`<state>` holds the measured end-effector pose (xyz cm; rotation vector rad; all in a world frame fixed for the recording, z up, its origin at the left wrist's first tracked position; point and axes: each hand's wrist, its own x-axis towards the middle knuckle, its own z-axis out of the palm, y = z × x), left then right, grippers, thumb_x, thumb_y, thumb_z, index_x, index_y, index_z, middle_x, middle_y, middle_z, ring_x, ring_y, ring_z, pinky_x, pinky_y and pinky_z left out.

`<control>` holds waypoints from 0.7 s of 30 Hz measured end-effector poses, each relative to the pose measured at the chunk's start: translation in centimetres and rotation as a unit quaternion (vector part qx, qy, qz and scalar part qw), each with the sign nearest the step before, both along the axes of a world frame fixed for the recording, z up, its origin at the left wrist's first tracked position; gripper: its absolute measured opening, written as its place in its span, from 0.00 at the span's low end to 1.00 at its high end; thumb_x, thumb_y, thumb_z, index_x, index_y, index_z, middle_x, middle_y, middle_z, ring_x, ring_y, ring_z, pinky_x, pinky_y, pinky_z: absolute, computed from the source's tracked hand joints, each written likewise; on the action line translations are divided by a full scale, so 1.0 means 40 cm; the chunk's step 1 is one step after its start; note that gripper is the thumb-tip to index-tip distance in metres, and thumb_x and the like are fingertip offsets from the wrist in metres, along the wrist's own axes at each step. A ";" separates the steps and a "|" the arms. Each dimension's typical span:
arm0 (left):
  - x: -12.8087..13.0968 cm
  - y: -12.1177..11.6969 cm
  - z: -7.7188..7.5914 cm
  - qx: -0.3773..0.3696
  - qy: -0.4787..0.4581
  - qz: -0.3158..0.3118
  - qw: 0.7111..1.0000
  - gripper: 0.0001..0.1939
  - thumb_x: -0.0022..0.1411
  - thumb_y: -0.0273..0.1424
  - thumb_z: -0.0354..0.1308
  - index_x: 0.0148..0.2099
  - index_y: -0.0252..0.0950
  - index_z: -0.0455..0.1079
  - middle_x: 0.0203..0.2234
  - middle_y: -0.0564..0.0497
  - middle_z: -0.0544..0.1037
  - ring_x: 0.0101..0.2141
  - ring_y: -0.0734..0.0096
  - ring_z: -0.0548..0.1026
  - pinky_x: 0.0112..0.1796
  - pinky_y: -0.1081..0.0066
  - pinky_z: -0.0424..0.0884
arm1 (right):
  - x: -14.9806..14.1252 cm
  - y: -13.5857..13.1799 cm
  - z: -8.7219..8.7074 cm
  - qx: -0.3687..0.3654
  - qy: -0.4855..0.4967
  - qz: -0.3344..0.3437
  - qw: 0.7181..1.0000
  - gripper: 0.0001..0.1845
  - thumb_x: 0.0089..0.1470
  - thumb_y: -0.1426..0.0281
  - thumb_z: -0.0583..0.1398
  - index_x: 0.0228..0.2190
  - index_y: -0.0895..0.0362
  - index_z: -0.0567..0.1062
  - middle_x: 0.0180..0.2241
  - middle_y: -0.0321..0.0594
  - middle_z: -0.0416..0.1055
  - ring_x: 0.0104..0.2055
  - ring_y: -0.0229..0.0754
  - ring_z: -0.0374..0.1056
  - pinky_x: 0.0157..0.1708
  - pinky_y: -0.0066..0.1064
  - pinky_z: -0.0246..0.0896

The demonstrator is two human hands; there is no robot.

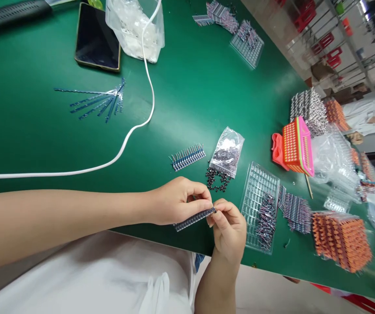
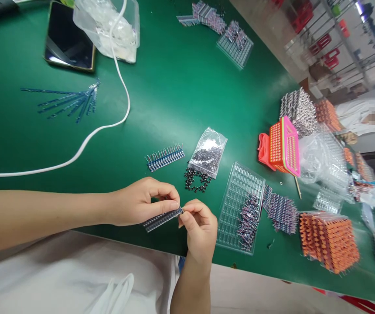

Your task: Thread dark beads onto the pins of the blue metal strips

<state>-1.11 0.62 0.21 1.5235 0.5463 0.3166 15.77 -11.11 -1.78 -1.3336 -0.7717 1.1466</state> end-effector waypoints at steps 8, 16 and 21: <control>0.002 -0.003 0.000 0.027 -0.006 -0.005 1.000 0.15 0.66 0.35 0.53 0.34 0.33 0.77 0.25 0.51 0.80 0.26 0.74 0.72 0.28 0.76 0.64 | 0.006 -0.002 -0.001 -0.040 0.071 0.028 0.996 0.06 0.52 0.66 0.70 0.31 0.54 0.80 0.29 0.33 0.74 0.23 0.32 0.70 0.24 0.25 0.66; 0.002 -0.010 -0.009 0.027 -0.028 -0.012 0.999 0.14 0.66 0.34 0.53 0.33 0.33 0.77 0.24 0.51 0.80 0.24 0.75 0.72 0.28 0.76 0.65 | 0.010 -0.001 -0.001 -0.048 0.088 0.054 0.994 0.06 0.51 0.67 0.70 0.30 0.54 0.79 0.27 0.33 0.74 0.22 0.34 0.72 0.24 0.27 0.68; 0.003 -0.010 -0.006 0.026 -0.020 -0.023 0.999 0.15 0.66 0.33 0.53 0.32 0.33 0.77 0.24 0.50 0.80 0.25 0.74 0.73 0.27 0.77 0.64 | 0.011 -0.001 -0.001 -0.047 0.092 0.072 0.992 0.06 0.51 0.66 0.70 0.29 0.54 0.79 0.25 0.32 0.74 0.22 0.35 0.72 0.24 0.27 0.69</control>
